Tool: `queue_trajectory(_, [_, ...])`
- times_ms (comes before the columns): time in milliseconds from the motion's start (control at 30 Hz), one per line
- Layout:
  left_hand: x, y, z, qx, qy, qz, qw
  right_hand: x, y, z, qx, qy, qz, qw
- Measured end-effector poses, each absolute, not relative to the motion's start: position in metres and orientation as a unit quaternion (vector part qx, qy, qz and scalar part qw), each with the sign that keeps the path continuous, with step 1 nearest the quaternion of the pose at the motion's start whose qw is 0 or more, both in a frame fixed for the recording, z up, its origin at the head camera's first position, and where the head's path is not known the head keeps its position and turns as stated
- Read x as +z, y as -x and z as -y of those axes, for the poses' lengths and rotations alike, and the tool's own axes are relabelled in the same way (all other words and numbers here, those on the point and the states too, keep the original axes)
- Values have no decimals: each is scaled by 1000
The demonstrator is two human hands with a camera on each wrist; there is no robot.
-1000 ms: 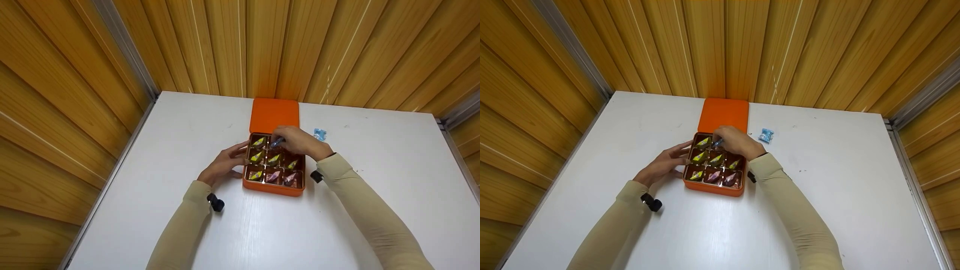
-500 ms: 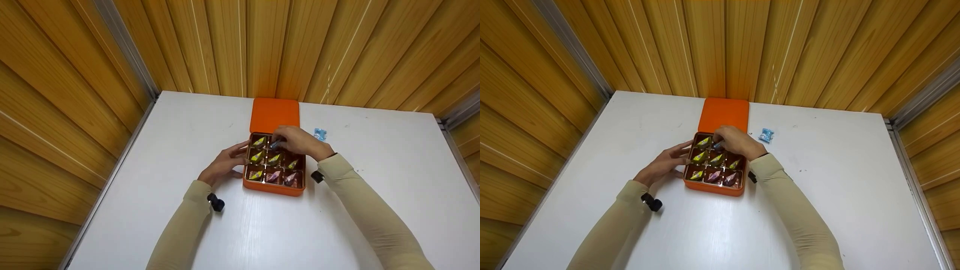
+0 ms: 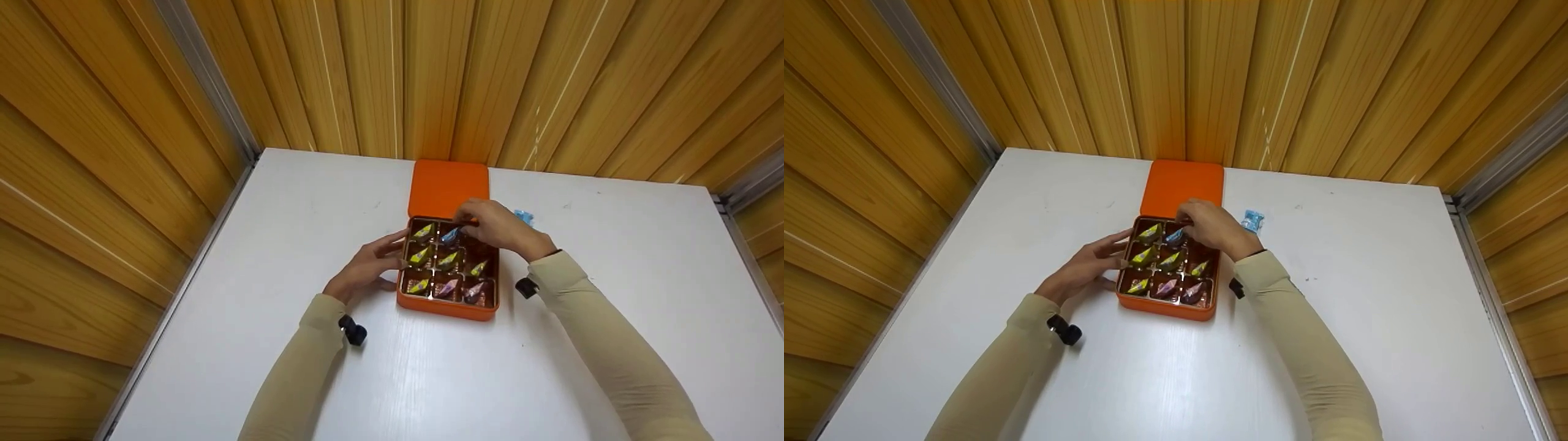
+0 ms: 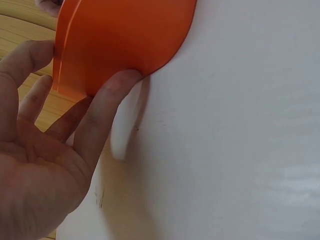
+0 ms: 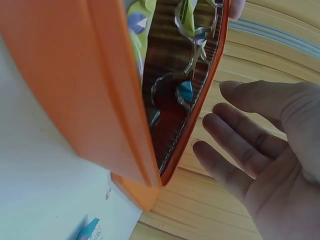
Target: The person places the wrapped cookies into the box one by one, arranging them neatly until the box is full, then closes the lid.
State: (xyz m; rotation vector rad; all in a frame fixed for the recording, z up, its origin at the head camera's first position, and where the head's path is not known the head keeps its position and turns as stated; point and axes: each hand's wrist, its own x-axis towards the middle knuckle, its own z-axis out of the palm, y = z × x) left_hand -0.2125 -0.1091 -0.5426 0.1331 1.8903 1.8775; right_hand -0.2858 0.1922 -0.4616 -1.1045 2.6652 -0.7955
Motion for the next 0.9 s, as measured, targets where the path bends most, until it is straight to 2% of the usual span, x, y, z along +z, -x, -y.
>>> queue_trajectory(900, [-542, 212, 108, 685, -61, -688, 231, -456, 293, -227, -258, 249, -931, 66])
